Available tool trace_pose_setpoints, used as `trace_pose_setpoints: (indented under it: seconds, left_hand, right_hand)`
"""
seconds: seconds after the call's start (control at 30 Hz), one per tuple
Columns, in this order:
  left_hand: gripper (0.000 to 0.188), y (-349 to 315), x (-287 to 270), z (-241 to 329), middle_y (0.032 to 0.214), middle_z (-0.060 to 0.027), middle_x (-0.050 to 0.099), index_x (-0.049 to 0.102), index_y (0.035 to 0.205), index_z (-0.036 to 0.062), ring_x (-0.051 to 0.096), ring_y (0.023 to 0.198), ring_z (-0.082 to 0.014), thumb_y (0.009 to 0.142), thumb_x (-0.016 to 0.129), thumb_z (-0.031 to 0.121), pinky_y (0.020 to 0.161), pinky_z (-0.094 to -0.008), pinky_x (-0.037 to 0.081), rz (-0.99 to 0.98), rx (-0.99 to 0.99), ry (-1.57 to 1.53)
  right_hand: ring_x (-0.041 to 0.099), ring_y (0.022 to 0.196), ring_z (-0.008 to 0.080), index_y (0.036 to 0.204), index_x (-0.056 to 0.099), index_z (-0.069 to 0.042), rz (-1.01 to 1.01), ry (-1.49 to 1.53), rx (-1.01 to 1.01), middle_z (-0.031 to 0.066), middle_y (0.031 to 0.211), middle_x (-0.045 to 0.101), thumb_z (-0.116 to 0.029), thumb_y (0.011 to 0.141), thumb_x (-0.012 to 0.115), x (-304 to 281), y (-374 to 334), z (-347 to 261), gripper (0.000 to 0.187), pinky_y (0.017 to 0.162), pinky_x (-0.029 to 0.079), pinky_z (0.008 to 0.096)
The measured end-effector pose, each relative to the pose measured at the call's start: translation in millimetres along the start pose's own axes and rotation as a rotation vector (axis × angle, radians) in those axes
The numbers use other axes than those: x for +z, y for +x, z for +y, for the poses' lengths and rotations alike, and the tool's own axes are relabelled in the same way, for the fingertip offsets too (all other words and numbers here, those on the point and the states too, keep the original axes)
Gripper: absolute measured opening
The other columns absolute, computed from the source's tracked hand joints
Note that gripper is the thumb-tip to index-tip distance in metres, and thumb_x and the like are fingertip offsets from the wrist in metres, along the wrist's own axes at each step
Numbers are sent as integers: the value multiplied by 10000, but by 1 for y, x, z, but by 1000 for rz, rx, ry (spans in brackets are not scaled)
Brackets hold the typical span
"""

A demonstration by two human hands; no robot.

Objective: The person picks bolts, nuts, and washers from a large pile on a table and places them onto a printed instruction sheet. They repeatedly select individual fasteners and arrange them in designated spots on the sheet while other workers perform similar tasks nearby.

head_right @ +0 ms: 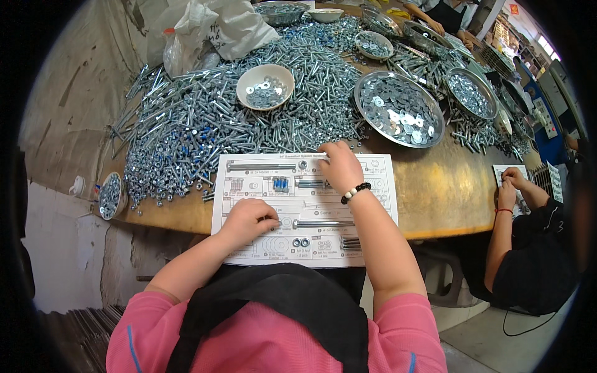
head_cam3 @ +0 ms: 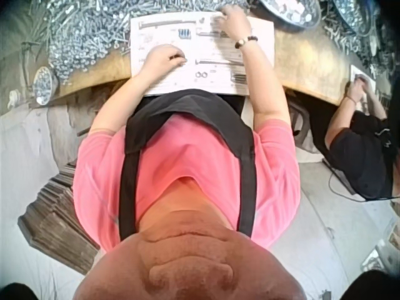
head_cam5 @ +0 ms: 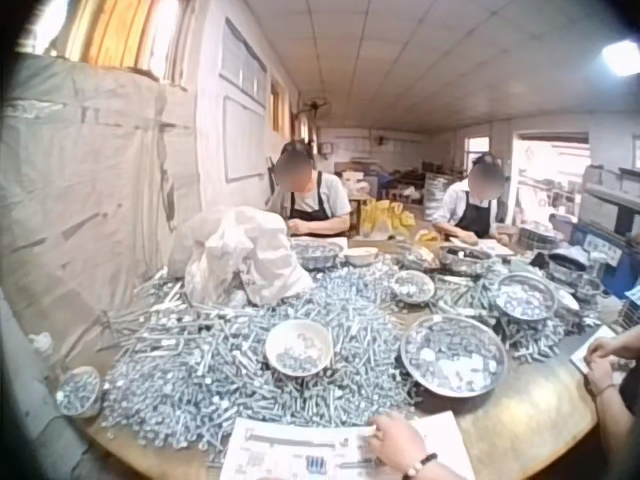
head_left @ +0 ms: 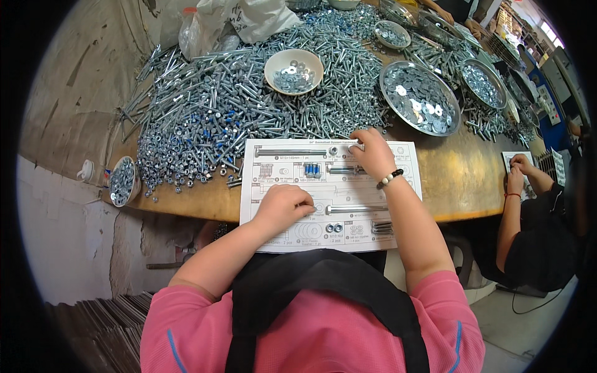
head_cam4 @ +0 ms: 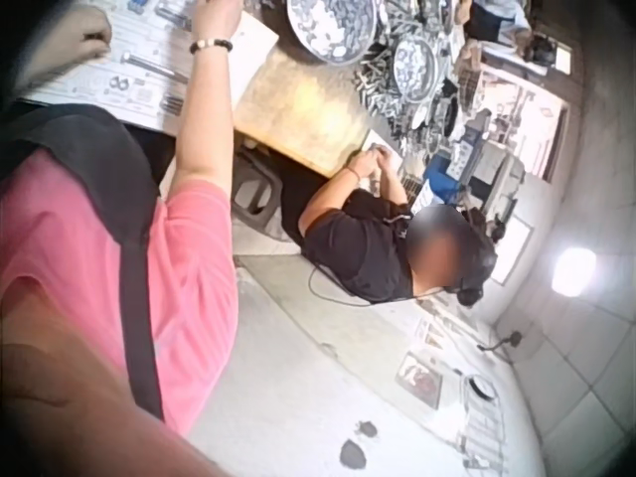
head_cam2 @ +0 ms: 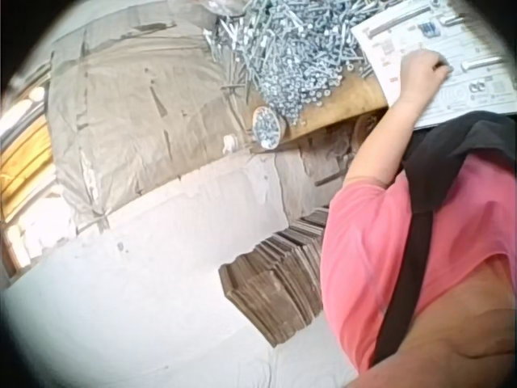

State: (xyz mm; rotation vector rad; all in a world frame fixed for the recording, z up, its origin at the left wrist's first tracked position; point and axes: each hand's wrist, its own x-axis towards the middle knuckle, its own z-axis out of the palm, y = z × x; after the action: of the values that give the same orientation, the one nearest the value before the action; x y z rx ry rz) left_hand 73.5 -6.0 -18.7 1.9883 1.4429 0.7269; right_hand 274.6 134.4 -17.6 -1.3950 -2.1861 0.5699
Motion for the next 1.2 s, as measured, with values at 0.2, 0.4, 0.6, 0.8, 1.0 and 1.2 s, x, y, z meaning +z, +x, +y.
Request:
trace_pose_setpoints:
  seconds: [0.2,0.4,0.6,0.8,1.0,1.2]
  left_hand:
    - [118,3,17,7,709,-25,575,606,699,122,548,743,-224,689,683,211,695,-360,357,116,41,285]
    - [62,-10,9,4,778,-11,549,630,773,142,528,795,-217,717,640,167,711,-356,352,206,67,357]
    - [158,-25,11,6,796,3,523,660,815,175,508,793,-199,687,597,106,721,-354,346,150,160,484]
    - [176,-28,13,6,789,8,516,666,804,180,504,787,-192,666,598,93,724,-351,345,161,147,463]
    - [181,-26,14,5,785,9,516,667,806,179,505,784,-190,666,597,87,723,-352,345,168,153,456]
    - [166,-25,8,10,785,2,525,673,825,166,509,783,-195,691,611,90,714,-349,345,193,131,395]
  right_hand:
    - [559,774,271,862,630,-88,-88,92,-199,89,824,563,-83,755,565,-2,-41,-29,125,674,461,357]
    - [526,760,252,776,646,-121,-205,-63,-408,65,763,515,-75,700,560,4,-83,-42,124,651,454,350]
    - [514,749,229,707,638,-128,-216,-197,-515,63,746,495,-95,654,571,15,-92,-50,92,644,446,333]
    - [513,744,233,689,623,-116,-201,-231,-512,62,747,498,-89,648,573,17,-93,-49,70,644,441,337]
    - [515,744,235,690,617,-118,-209,-211,-492,60,752,500,-89,647,573,18,-93,-51,68,641,438,341]
    - [526,756,233,749,628,-118,-163,-114,-433,58,761,512,-94,680,571,5,-90,-47,92,649,445,345]
